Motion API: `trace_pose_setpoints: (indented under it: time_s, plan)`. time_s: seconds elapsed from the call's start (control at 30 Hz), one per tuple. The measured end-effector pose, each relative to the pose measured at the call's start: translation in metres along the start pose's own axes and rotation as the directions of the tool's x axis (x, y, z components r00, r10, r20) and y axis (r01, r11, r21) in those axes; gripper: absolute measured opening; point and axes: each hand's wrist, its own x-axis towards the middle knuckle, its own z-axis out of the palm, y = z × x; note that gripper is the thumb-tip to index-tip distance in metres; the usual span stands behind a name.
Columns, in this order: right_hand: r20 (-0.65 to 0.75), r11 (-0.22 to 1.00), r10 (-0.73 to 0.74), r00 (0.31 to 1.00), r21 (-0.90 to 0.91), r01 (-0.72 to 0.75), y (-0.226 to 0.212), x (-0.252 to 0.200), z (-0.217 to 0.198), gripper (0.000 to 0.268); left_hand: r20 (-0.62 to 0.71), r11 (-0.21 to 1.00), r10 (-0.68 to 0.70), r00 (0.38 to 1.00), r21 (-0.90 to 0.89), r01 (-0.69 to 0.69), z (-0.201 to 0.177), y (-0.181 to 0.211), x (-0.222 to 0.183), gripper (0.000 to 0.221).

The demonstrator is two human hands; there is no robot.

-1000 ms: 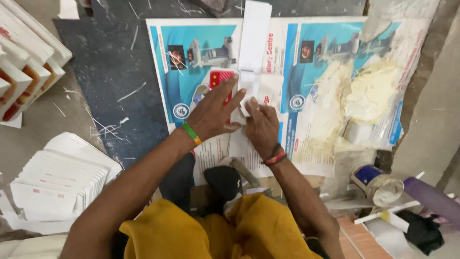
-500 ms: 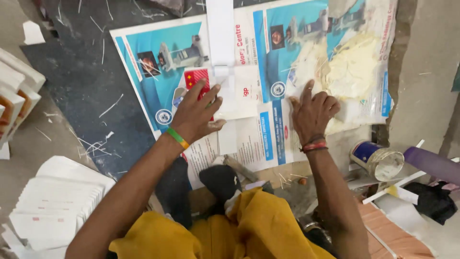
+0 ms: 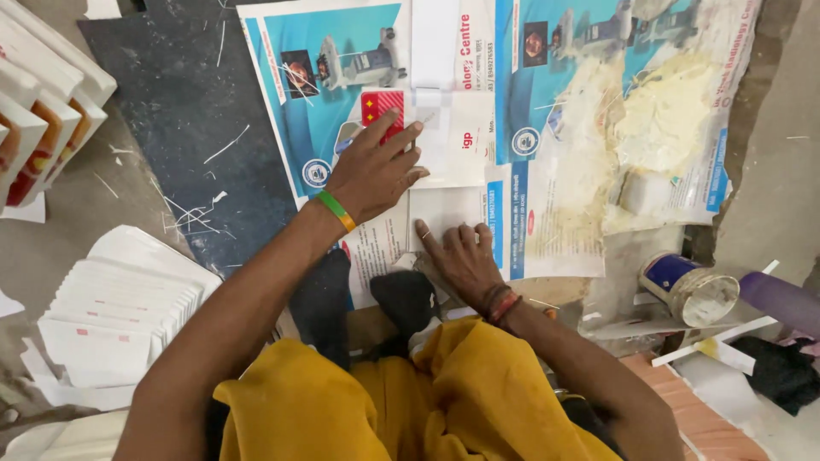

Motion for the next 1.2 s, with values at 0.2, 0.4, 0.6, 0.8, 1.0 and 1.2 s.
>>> trace_pose_setpoints:
  time_s: [0.2, 0.4, 0.6, 0.8, 1.0, 1.2]
  plan:
    - [-0.050, 0.997, 0.027, 0.998, 0.067, -0.024, 0.008, 0.025, -0.028, 0.056, -0.013, 0.995, -0.096, 0.995, 0.038, 0.096, -0.008, 0.012, 0.007, 0.055]
    - [-0.362, 0.950, 0.092, 0.927, 0.311, 0.027, 0.068, 0.109, -0.036, 0.036, -0.005, 0.968, -0.201, 0.980, -0.156, 0.198, -0.002, 0.006, 0.003, 0.072]
    - [-0.352, 0.889, 0.129, 0.927, 0.455, 0.049, 0.081, 0.128, -0.007, 0.030, 0.014, 0.981, -0.131, 0.991, -0.143, 0.132, -0.004, 0.000, -0.005, 0.077]
    - [-0.415, 0.881, 0.246, 0.876, 0.472, -0.024, 0.082, 0.135, 0.006, 0.026, -0.072, 0.987, -0.145, 0.987, -0.079, 0.139, -0.001, -0.002, 0.028, 0.091]
    - [-0.504, 0.949, 0.279, 0.817, 0.273, -0.156, 0.033, 0.093, -0.004, 0.016, 0.230, 0.955, -0.297, 0.927, 0.053, 0.293, -0.028, -0.022, 0.091, 0.071]
    - [0.075, 0.502, 0.388, 0.919, 0.819, -0.279, -0.010, 0.065, 0.021, 0.028, 0.543, 0.872, -0.489, 0.683, 0.287, 0.396, -0.034, -0.018, 0.121, 0.072]
